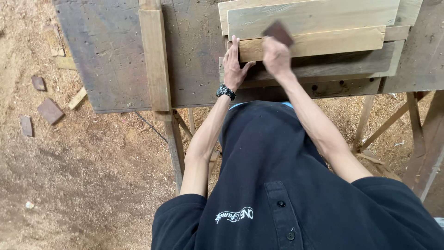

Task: The person sands several wooden planks by hand using a small piece of sandpaper, rubbing it back and forth along the surfaces and edges.

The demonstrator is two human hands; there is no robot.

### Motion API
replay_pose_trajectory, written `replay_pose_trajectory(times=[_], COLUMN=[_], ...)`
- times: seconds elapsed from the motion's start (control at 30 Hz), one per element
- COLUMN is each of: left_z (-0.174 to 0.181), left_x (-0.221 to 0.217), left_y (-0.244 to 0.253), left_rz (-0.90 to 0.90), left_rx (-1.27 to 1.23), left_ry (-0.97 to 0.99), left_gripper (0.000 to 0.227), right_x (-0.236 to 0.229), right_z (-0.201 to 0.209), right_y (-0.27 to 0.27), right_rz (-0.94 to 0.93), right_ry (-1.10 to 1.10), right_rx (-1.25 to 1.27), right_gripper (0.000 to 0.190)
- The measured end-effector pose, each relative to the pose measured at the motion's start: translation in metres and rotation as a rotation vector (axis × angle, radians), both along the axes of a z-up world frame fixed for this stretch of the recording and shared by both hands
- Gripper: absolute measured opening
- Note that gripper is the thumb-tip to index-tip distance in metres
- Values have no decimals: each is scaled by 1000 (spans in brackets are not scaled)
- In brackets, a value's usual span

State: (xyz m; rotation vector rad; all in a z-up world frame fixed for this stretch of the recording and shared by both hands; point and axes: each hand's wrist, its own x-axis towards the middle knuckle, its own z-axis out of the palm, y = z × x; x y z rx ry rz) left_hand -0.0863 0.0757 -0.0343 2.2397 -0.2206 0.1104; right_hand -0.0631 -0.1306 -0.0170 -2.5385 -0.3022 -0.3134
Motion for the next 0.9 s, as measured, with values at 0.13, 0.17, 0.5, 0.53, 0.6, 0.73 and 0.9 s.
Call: replay_pose_trajectory(times=[0.13, 0.17, 0.5, 0.53, 0.6, 0.73, 0.9], left_z=[0, 1, 12, 12, 12, 12, 11], left_x=[0, -2, -2, -3, -3, -3, -10], left_y=[-6, -5, -4, -5, -4, -3, -6], left_rz=[38, 34, 26, 25, 33, 14, 5], left_rx=[31, 31, -4, -11, -55, -29, 26], left_ry=[24, 33, -10, -9, -37, -19, -94], left_gripper=[117, 116, 110, 111, 114, 115, 108], right_x=[5, 7, 18, 15, 16, 19, 16], right_z=[11, 13, 0, -3, -2, 14, 33], right_y=[-18, -42, -64, -43, -22, -71, -157], right_rz=[81, 38, -51, 1, 57, 76, -186], right_ry=[40, 31, -107, 15, 198, 132, 204], right_rx=[16, -16, -230, -144, -56, -221, -315], right_gripper=[30, 28, 23, 22, 22, 24, 19])
